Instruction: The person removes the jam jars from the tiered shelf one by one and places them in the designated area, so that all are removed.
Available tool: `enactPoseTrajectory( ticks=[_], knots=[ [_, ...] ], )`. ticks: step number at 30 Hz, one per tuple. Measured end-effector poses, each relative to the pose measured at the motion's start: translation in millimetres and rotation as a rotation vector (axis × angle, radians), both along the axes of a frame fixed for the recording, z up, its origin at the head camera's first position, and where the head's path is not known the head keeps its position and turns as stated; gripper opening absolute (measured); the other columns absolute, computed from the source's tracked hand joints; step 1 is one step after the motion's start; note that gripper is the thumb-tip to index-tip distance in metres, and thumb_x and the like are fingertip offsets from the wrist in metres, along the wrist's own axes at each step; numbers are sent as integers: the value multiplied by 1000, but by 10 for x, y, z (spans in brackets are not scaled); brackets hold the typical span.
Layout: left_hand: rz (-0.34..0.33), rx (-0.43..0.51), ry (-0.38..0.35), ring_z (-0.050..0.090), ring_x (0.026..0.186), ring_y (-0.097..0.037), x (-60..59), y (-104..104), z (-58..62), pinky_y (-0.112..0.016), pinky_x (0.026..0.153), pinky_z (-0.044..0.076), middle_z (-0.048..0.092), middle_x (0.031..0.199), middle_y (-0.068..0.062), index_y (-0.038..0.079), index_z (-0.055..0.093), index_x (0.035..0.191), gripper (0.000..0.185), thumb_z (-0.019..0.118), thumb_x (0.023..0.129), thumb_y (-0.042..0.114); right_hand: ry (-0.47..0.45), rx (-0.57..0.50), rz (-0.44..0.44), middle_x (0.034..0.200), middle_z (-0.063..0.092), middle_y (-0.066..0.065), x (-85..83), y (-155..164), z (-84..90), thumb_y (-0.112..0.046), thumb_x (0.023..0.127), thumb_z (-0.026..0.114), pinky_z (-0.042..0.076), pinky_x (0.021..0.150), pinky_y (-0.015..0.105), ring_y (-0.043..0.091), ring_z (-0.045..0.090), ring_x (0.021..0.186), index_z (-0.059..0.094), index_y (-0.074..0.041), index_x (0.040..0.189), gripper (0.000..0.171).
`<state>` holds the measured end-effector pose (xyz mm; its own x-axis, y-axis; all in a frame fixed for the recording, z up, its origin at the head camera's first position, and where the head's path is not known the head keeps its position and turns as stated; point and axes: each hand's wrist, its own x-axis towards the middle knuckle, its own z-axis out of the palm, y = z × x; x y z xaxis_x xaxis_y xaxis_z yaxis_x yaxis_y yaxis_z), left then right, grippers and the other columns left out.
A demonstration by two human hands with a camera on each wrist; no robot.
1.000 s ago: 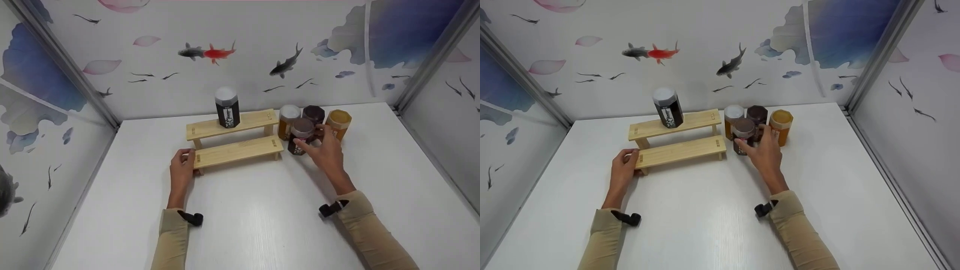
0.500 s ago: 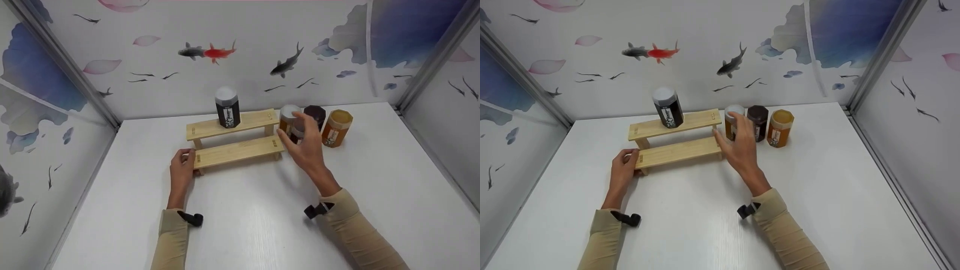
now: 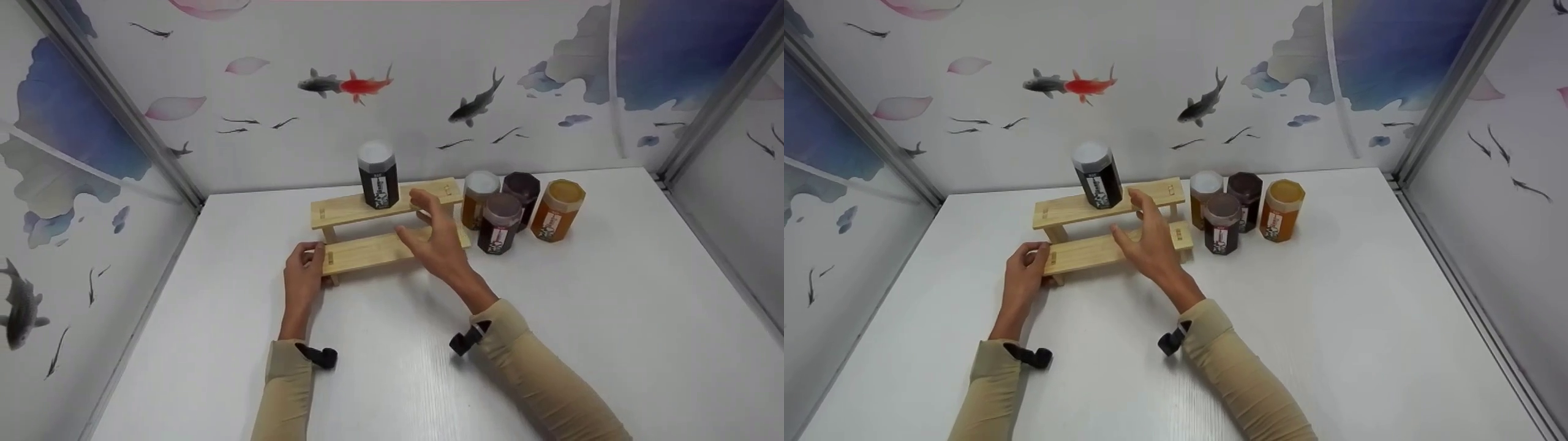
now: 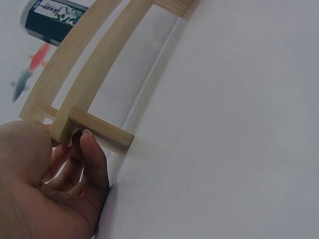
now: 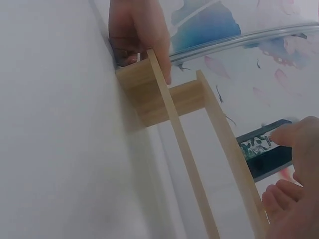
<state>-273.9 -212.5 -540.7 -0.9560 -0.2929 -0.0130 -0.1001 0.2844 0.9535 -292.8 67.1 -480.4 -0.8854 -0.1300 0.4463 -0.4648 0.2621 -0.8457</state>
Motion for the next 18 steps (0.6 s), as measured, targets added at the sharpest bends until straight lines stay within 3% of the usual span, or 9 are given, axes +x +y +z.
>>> enactPoseTrajectory(
  ticks=[9, 14, 18],
  knots=[
    [18, 10, -7, 70, 82, -18, 8, -17, 0, -28, 62, 59, 73, 110, -12, 13, 67, 131, 34, 59, 113, 40, 14, 15, 16, 167, 47, 15, -240, -315, 70, -17, 101, 79, 43, 127, 40, 27, 46, 156, 36, -5, 165, 78],
    [16, 10, -7, 70, 82, -19, 7, 1, -1, -29, 62, 59, 73, 110, -13, 13, 67, 131, 33, 59, 113, 39, -16, 10, -10, 172, 39, 15, -359, -401, 123, -23, 101, 80, 40, 129, 45, 29, 40, 160, 24, -6, 170, 90],
    [8, 5, -10, 70, 82, -18, -5, 23, 10, -29, 62, 60, 73, 109, -12, 13, 67, 131, 33, 59, 112, 40, -58, -4, -65, 171, 41, 16, -418, -434, 182, -27, 99, 83, 40, 129, 43, 31, 44, 157, 25, -9, 170, 94]
  ],
)
